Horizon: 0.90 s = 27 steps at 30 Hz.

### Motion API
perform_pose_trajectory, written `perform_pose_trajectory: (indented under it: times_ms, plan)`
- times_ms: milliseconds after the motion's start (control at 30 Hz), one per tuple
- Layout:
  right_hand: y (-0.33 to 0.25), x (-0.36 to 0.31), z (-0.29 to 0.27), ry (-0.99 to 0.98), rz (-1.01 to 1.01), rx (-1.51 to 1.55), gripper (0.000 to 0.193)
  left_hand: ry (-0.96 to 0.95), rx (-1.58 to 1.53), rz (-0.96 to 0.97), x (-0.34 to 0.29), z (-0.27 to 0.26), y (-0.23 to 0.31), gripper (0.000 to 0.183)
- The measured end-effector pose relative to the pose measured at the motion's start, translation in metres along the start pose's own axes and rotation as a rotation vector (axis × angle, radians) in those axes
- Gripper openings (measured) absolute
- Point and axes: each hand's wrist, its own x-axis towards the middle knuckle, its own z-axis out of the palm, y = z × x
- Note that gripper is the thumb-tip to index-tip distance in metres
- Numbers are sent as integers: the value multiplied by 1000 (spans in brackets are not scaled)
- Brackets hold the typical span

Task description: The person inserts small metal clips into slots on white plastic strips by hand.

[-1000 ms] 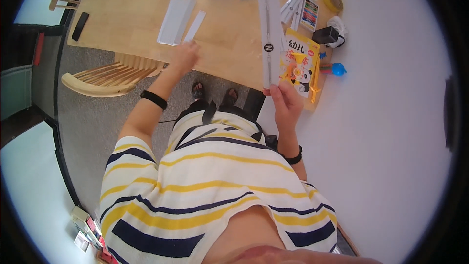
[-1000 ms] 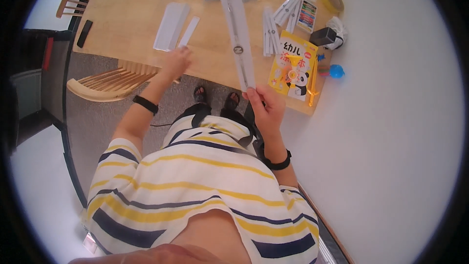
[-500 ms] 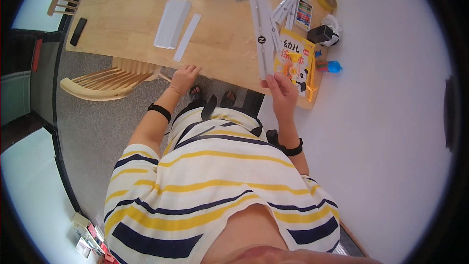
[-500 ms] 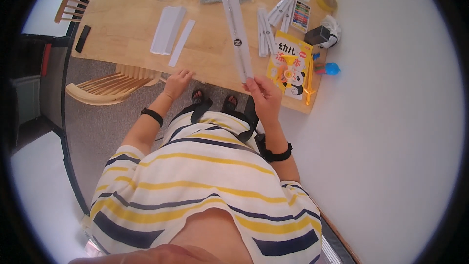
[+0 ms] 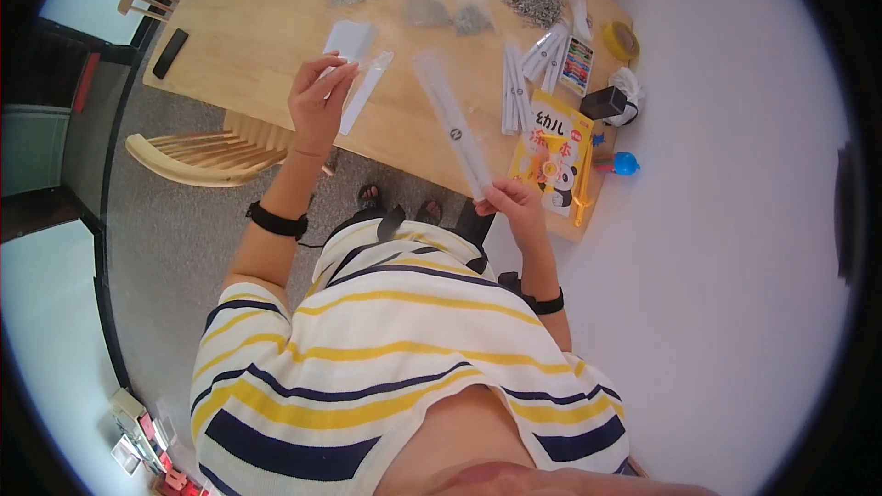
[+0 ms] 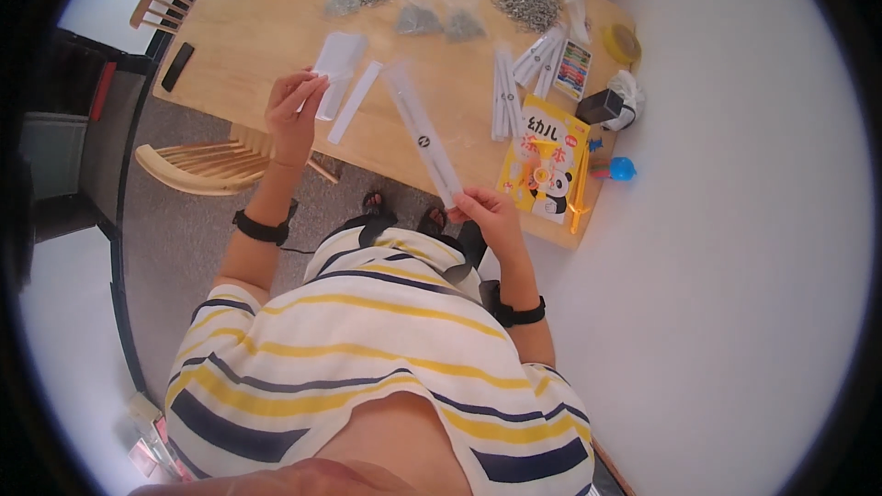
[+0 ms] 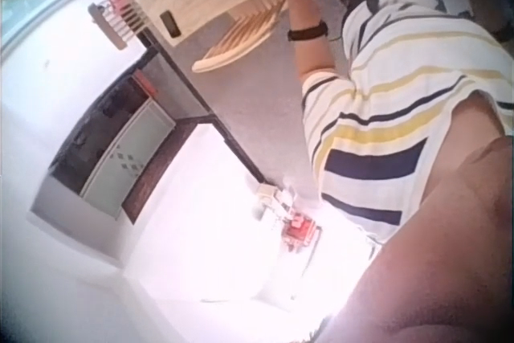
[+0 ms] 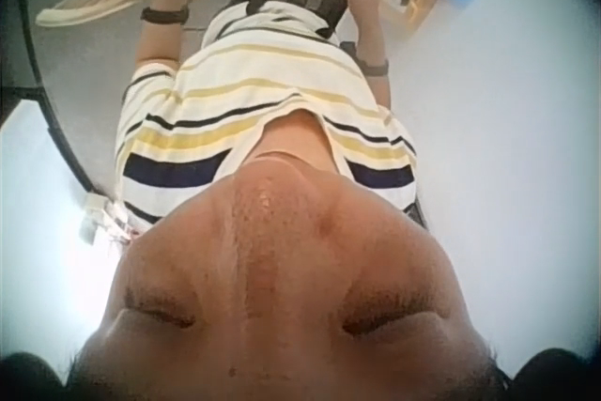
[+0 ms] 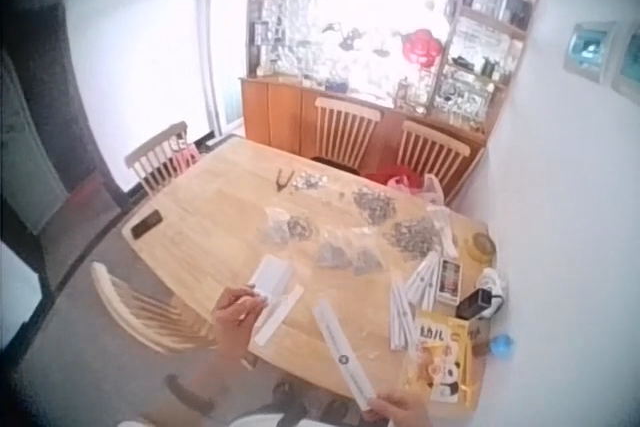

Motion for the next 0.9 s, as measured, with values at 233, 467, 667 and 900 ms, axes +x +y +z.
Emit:
perform_pose_trajectory:
  times_ms: [233, 467, 667, 900]
  plan:
    - [-9, 0, -6, -162, 50, 163, 15, -83, 307, 395, 23, -16, 18, 25]
    - [-17, -1, -6, -201, 74, 123, 14, -53, 368, 527, 37, -17, 26, 26]
    - [-22, -1, -10, -284, 50, 57, 14, -153, 460, 686, 44, -26, 27, 26]
    - [-36, -6, -16, -243, 76, -33, 14, -211, 466, 850, 53, -27, 31, 25]
